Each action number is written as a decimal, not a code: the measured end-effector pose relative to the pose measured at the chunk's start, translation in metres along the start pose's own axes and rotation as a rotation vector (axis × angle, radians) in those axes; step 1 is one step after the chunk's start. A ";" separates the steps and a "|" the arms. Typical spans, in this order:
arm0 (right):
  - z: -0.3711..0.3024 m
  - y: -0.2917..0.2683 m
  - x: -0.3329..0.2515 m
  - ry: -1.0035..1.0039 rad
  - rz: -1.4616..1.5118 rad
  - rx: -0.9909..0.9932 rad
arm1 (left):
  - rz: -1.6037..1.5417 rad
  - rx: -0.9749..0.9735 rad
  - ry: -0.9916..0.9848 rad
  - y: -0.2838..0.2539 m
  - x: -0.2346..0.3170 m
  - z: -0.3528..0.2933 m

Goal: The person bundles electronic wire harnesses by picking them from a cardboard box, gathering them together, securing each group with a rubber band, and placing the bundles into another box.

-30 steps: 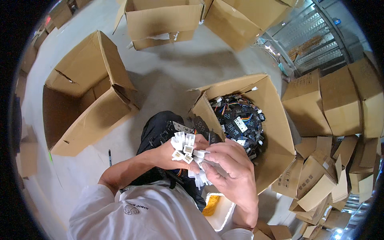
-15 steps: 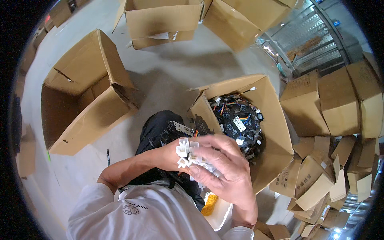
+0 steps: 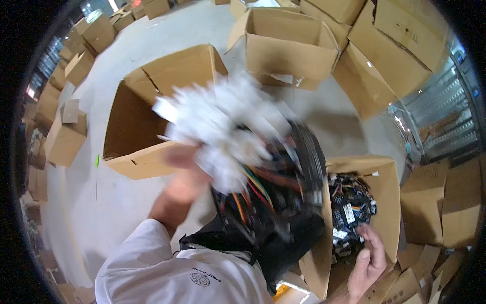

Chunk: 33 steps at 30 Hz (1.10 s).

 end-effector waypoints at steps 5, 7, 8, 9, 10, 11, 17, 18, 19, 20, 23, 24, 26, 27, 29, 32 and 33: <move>-0.042 -0.033 0.065 0.200 0.073 0.085 | 0.504 0.165 0.193 -0.114 -0.037 0.060; -0.059 -0.037 0.081 0.280 0.140 0.170 | -0.100 0.325 -0.266 -0.150 -0.077 0.068; -0.057 -0.020 0.063 0.348 0.135 0.225 | -0.199 0.440 -0.308 -0.172 -0.105 0.072; -0.059 -0.018 0.059 0.389 0.132 0.240 | -0.190 0.424 -0.366 -0.191 -0.133 0.069; -0.062 -0.017 0.061 0.432 0.124 0.257 | -0.185 0.408 -0.427 -0.204 -0.157 0.065; -0.067 -0.020 0.066 0.436 0.125 0.264 | -0.152 0.310 -0.422 -0.204 -0.170 0.060; -0.093 -0.052 0.082 0.480 0.075 0.304 | -0.037 0.162 -0.808 -0.208 -0.320 -0.003; -0.107 -0.067 0.096 0.449 0.054 0.326 | 0.182 0.072 -0.769 -0.191 -0.348 -0.011; -0.098 -0.054 0.100 0.466 0.074 0.300 | 0.195 0.118 -0.745 -0.230 -0.377 -0.028; -0.080 -0.035 0.097 0.490 0.083 0.301 | 0.368 0.003 -0.839 -0.273 -0.402 -0.048; -0.074 -0.033 0.121 0.543 0.112 0.199 | -0.269 0.002 -0.806 -0.352 -0.446 -0.067; -0.073 -0.036 0.114 0.558 0.054 0.191 | -0.133 -0.113 -0.809 -0.322 -0.462 -0.080; -0.074 -0.045 0.113 0.598 0.000 0.199 | 0.203 -0.285 -0.733 -0.280 -0.462 -0.088; -0.072 -0.048 0.113 0.610 -0.016 0.196 | 0.172 -0.311 -0.730 -0.272 -0.460 -0.084; -0.066 -0.064 0.117 0.661 -0.091 0.194 | 0.328 -0.286 -1.181 -0.245 -0.451 -0.079; -0.039 -0.084 0.174 0.642 -0.138 0.096 | 0.529 -0.108 -1.197 -0.328 -0.426 -0.042; -0.025 -0.082 0.202 0.603 -0.181 0.062 | 0.560 -0.020 -1.022 -0.357 -0.412 -0.029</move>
Point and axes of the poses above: each hand's wrist, its own z-axis towards the middle knuckle, its own y-axis out of the palm, x = y × z, the point moved 1 cm from there along z, towards the middle knuckle, and after that the axes turned 11 degrees about z, right-handed, at the moved point
